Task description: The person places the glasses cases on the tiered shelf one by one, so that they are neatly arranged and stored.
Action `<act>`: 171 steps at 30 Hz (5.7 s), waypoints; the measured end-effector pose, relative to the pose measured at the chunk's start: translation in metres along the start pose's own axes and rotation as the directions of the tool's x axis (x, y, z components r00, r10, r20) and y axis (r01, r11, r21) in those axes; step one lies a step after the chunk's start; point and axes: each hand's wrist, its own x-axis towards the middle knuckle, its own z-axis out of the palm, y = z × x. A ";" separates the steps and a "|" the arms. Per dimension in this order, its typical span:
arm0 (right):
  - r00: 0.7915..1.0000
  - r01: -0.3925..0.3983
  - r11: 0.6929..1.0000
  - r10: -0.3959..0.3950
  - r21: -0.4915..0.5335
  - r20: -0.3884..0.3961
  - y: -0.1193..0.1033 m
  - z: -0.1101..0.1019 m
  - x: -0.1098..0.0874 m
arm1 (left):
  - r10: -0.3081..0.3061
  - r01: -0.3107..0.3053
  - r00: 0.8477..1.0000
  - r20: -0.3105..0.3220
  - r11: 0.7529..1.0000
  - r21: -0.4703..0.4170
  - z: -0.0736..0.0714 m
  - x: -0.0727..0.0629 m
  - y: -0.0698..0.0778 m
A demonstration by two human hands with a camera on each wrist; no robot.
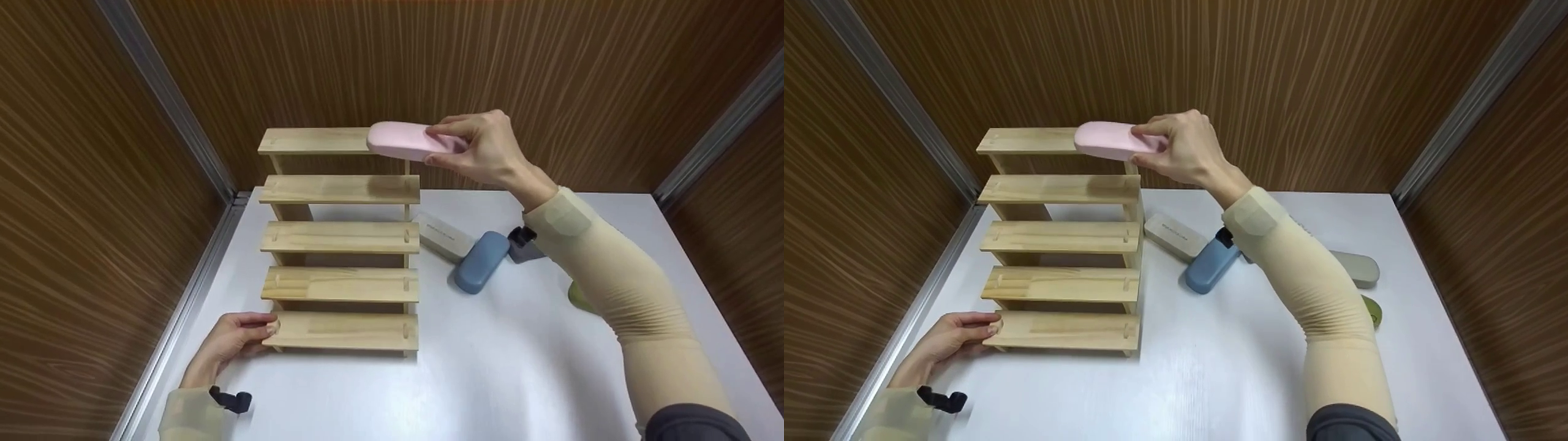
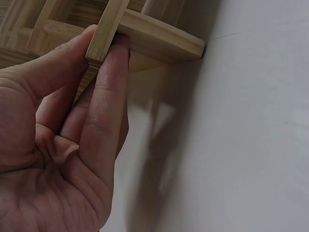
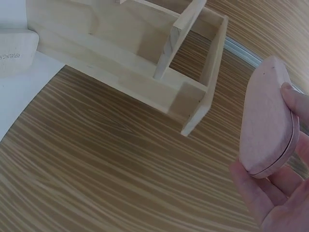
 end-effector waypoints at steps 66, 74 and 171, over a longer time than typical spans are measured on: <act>0.944 -0.086 0.983 0.133 -0.165 0.302 -0.092 0.130 0.129 | -0.028 0.027 0.999 -0.018 0.999 -0.042 0.007 -0.015 -0.005; 0.936 -0.138 0.980 0.175 -0.141 0.304 -0.090 0.141 0.127 | -0.037 0.037 0.999 -0.007 0.999 -0.040 0.011 -0.015 -0.004; 0.995 0.004 0.997 0.003 -0.072 0.105 0.008 -0.029 -0.005 | -0.071 0.072 0.997 -0.019 0.995 0.074 -0.010 -0.014 0.005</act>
